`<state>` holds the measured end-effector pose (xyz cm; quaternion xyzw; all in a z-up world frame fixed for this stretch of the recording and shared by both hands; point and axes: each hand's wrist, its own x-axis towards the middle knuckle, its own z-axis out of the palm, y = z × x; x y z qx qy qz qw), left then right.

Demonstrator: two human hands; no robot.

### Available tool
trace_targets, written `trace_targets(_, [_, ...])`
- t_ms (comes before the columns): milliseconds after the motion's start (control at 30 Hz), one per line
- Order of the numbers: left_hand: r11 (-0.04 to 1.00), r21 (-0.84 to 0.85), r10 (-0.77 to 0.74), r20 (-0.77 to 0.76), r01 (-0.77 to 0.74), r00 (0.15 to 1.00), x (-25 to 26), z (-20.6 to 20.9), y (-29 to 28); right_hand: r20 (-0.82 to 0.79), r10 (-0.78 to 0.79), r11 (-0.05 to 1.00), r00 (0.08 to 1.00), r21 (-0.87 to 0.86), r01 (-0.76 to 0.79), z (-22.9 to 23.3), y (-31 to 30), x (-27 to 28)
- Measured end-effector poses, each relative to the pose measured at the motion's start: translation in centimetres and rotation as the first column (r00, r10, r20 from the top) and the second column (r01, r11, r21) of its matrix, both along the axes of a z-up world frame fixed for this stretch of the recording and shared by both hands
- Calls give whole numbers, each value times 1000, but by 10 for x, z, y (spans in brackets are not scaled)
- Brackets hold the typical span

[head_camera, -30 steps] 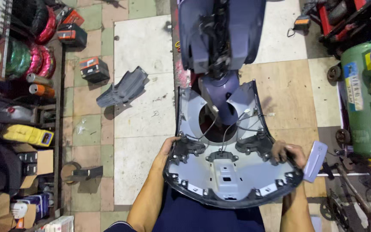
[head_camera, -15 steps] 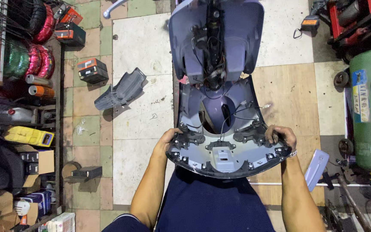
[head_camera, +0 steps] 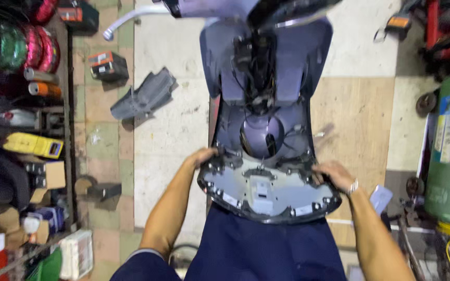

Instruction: The person removes screws from the under-seat storage compartment using a power drill, handles plastic fairings, and connects electrical wiring for the scooter front panel.

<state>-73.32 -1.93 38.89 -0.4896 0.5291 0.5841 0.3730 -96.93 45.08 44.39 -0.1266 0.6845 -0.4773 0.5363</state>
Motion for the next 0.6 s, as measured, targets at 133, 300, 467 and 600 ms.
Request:
trace_targets(133, [618,-469,-740,-75,631,669,-31,-15,-9,-165,218,952,962,254,-172,-8,-56,-42])
trace_targets(300, [628,-623,-734,-276,467,620,-97,-43,3,-98,171,937,980,324,-131,-79,-151,-71])
trace_targets(467, [479,-665,-729,63,573,682,-162,-1,42,-143,-138,981,980,119,156,-116,-228,-56])
trace_targets(600, [651,-759,-462,-431,-34,775,-175,42,59,206,-424,898,882,-28,438,-118,-245,-41])
